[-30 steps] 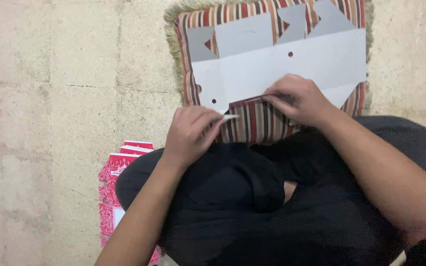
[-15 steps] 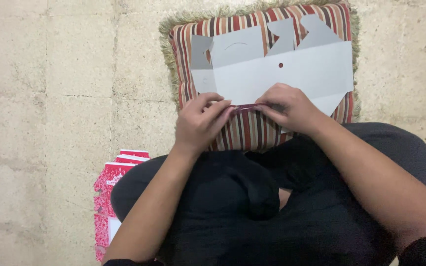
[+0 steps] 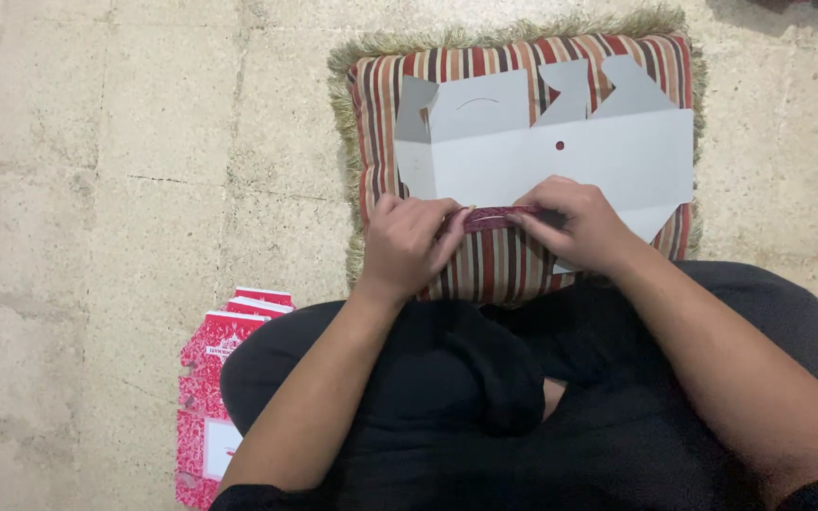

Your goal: Folding a flat cardboard cutout into a small box by bending flaps and tucking them into place.

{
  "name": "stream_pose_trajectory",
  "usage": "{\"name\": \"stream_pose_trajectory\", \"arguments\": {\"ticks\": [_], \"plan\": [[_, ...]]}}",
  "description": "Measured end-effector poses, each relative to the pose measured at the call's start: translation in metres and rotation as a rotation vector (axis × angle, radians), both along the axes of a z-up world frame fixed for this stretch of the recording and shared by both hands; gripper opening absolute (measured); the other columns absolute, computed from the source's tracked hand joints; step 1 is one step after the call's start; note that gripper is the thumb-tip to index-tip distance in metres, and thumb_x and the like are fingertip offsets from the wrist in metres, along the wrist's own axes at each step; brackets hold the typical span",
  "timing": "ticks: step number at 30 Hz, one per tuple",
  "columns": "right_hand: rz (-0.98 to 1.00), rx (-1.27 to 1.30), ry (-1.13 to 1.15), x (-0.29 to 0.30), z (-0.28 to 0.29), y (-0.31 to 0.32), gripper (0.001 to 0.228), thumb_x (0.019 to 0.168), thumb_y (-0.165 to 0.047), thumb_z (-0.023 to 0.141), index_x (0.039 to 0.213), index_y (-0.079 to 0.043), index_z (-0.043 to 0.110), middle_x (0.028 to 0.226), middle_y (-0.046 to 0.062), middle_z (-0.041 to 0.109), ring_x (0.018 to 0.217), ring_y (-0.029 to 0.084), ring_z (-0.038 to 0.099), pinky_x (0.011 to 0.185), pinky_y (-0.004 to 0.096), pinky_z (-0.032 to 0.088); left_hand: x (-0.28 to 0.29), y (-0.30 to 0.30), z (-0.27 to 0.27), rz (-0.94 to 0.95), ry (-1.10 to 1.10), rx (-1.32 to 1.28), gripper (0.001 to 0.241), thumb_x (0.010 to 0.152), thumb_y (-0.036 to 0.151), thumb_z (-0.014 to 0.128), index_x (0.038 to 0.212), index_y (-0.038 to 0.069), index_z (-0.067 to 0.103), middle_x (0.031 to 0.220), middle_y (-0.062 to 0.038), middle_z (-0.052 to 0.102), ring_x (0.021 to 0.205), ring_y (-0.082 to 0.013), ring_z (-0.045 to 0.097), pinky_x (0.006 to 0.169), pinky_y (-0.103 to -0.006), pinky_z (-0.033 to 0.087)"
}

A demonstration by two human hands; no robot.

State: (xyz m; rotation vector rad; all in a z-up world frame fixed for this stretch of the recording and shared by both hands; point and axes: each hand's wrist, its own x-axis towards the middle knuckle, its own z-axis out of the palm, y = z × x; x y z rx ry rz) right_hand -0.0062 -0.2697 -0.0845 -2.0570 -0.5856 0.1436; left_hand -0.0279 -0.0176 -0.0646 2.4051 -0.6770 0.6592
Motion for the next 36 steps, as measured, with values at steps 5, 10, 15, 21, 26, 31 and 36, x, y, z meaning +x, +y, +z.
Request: {"name": "stream_pose_trajectory", "arguments": {"ticks": [5,10,15,21,26,31,36], "plan": [[0.002,-0.006,0.019,0.0,0.005,0.002,0.007,0.092,-0.01,0.074,0.097,-0.007,0.077,0.083,0.01,0.077,0.084,0.03,0.072,0.083,0.041,0.055,-0.001,0.0,0.008,-0.023,-0.059,0.008,0.007,0.09,0.02,0.076,0.094,0.018,0.07,0.074,0.004,0.07,0.067,-0.015,0.067,0.069,-0.0291,0.044],[0.013,0.012,0.015,-0.001,0.002,0.001,0.005,0.092,-0.01,0.075,0.095,-0.007,0.077,0.084,0.009,0.077,0.084,0.029,0.072,0.083,0.04,0.055,-0.002,-0.003,0.011,-0.031,-0.08,0.027,0.01,0.087,0.019,0.078,0.09,0.019,0.069,0.076,0.006,0.07,0.068,-0.0126,0.066,0.071,-0.0275,0.043],[0.025,0.001,0.023,0.0,-0.005,0.0,0.007,0.087,-0.01,0.078,0.094,-0.009,0.077,0.084,0.007,0.077,0.086,0.029,0.071,0.084,0.04,0.055,-0.003,-0.003,0.017,-0.053,-0.08,0.039,0.01,0.088,0.019,0.079,0.091,0.018,0.07,0.083,0.005,0.072,0.072,-0.0133,0.066,0.076,-0.0287,0.042],[0.021,0.032,0.077,-0.003,0.011,0.007,0.01,0.081,-0.007,0.081,0.089,-0.011,0.077,0.09,0.004,0.079,0.089,0.028,0.071,0.085,0.041,0.055,-0.003,-0.006,0.011,-0.037,-0.115,0.033,0.011,0.086,0.019,0.078,0.086,0.018,0.067,0.079,0.006,0.071,0.069,-0.0126,0.066,0.071,-0.0277,0.042],[0.013,0.027,0.084,-0.004,0.014,0.013,0.012,0.079,-0.006,0.08,0.089,-0.011,0.078,0.096,0.006,0.079,0.094,0.031,0.07,0.086,0.044,0.054,-0.005,-0.008,0.012,-0.049,-0.129,0.045,0.009,0.087,0.019,0.077,0.088,0.017,0.068,0.08,0.005,0.07,0.07,-0.0132,0.065,0.072,-0.0286,0.042],[0.014,0.058,0.086,-0.003,0.01,0.012,0.01,0.081,-0.007,0.08,0.089,-0.012,0.078,0.097,0.005,0.078,0.093,0.031,0.069,0.085,0.042,0.053,-0.003,-0.006,0.013,-0.091,-0.139,0.056,0.006,0.09,0.019,0.077,0.094,0.018,0.073,0.08,0.005,0.068,0.07,-0.0138,0.065,0.073,-0.0292,0.039],[-0.006,0.079,0.089,-0.002,0.004,0.009,0.007,0.085,-0.011,0.081,0.091,-0.011,0.079,0.098,0.006,0.078,0.091,0.028,0.069,0.082,0.04,0.053,-0.001,-0.006,0.007,-0.082,-0.188,0.042,0.01,0.095,0.023,0.073,0.105,0.02,0.076,0.081,0.006,0.068,0.07,-0.0127,0.062,0.072,-0.0277,0.038]]}}
